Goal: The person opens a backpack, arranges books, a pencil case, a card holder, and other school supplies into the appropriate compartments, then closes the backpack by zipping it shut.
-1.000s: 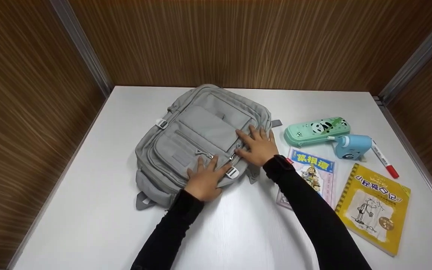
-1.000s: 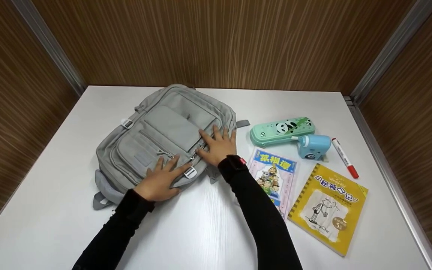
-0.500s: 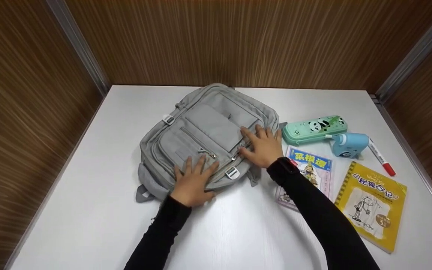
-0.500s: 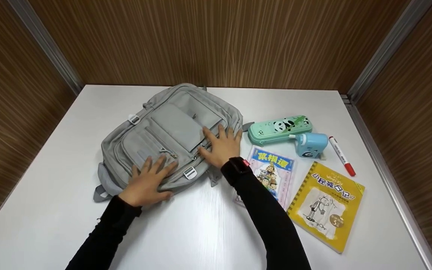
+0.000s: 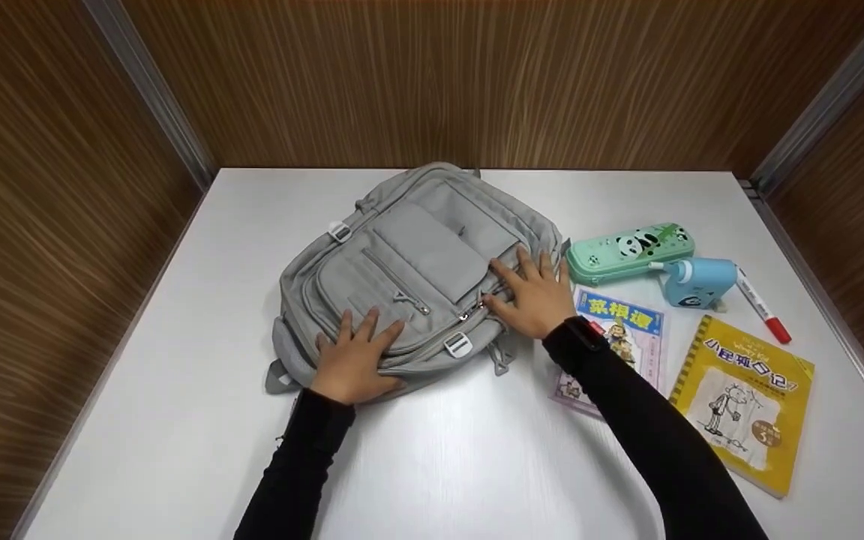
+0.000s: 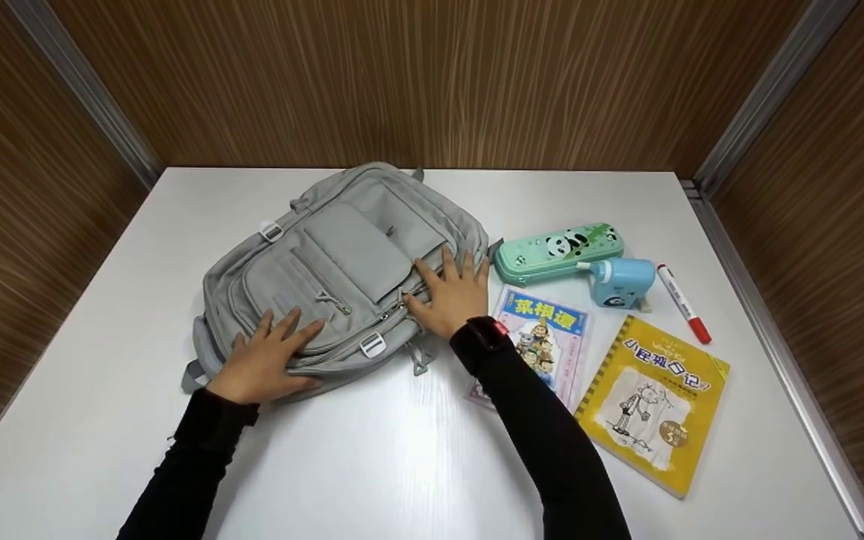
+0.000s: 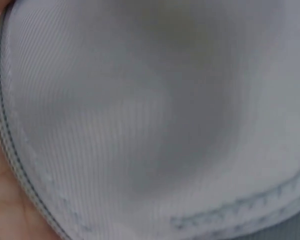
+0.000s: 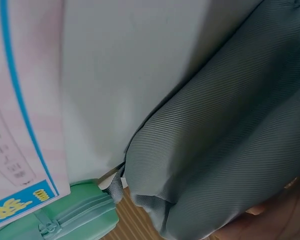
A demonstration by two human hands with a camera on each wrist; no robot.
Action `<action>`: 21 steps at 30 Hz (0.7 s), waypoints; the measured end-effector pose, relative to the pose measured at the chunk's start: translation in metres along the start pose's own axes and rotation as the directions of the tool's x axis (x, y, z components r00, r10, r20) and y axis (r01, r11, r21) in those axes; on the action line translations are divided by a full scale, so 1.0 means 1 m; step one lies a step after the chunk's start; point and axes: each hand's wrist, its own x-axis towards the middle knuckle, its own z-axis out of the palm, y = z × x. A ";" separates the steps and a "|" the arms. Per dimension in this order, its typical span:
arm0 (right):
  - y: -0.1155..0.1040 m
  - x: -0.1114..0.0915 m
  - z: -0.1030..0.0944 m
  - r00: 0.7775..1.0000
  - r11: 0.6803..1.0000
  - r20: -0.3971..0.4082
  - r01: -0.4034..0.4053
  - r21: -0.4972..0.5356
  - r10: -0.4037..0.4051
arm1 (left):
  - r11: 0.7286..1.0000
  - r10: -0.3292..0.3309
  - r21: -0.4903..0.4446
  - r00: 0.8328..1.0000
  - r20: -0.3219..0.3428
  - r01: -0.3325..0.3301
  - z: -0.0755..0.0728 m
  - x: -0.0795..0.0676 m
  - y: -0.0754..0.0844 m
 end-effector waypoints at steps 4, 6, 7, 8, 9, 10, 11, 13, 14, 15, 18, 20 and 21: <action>0.000 -0.005 -0.006 0.999 0.999 -0.038 0.020 0.026 -0.019 | 1.000 0.018 -0.010 1.000 -0.013 -0.019 0.000 0.000 0.000; -0.001 -0.009 -0.011 0.997 0.999 -0.074 0.034 0.035 -0.031 | 1.000 0.023 -0.018 0.999 -0.025 -0.023 0.000 -0.001 0.001; -0.002 -0.011 -0.013 0.994 0.998 -0.102 0.044 0.037 -0.040 | 0.999 0.026 -0.020 0.999 -0.031 -0.026 0.000 -0.002 0.001; -0.003 -0.014 -0.015 0.989 0.997 -0.139 0.059 0.040 -0.053 | 0.999 0.029 -0.020 0.999 -0.038 -0.030 0.000 -0.003 0.001; -0.004 -0.016 -0.018 0.980 0.996 -0.187 0.082 0.047 -0.072 | 0.999 0.030 -0.016 0.999 -0.044 -0.030 0.000 -0.004 0.002; -0.006 -0.019 -0.020 0.966 0.992 -0.242 0.109 0.059 -0.092 | 0.999 0.030 -0.014 0.998 -0.049 -0.031 0.000 -0.005 0.002; -0.008 -0.023 -0.021 0.947 0.988 -0.299 0.142 0.067 -0.116 | 0.999 0.030 -0.015 0.998 -0.053 -0.031 -0.001 -0.006 0.002; -0.011 -0.030 -0.023 0.901 0.974 -0.398 0.215 0.068 -0.171 | 0.999 0.034 -0.020 0.997 -0.072 -0.036 -0.002 -0.009 0.002; -0.014 -0.033 -0.024 0.879 0.967 -0.433 0.248 0.061 -0.198 | 0.999 0.034 -0.019 0.996 -0.082 -0.036 -0.003 -0.010 0.001; -0.016 -0.037 -0.024 0.866 0.960 -0.448 0.274 0.052 -0.223 | 0.999 0.034 -0.019 0.995 -0.091 -0.036 -0.004 -0.011 0.001; -0.023 -0.048 -0.021 0.883 0.955 -0.385 0.296 0.016 -0.267 | 0.999 0.041 -0.030 0.993 -0.114 -0.045 -0.005 -0.014 -0.001; -0.026 -0.054 -0.016 0.917 0.959 -0.289 0.282 -0.018 -0.275 | 0.998 0.047 -0.032 0.993 -0.112 -0.051 -0.005 -0.015 -0.003; -0.027 -0.057 -0.014 0.933 0.962 -0.235 0.272 -0.033 -0.272 | 0.998 0.050 -0.034 0.993 -0.104 -0.054 -0.005 -0.016 -0.003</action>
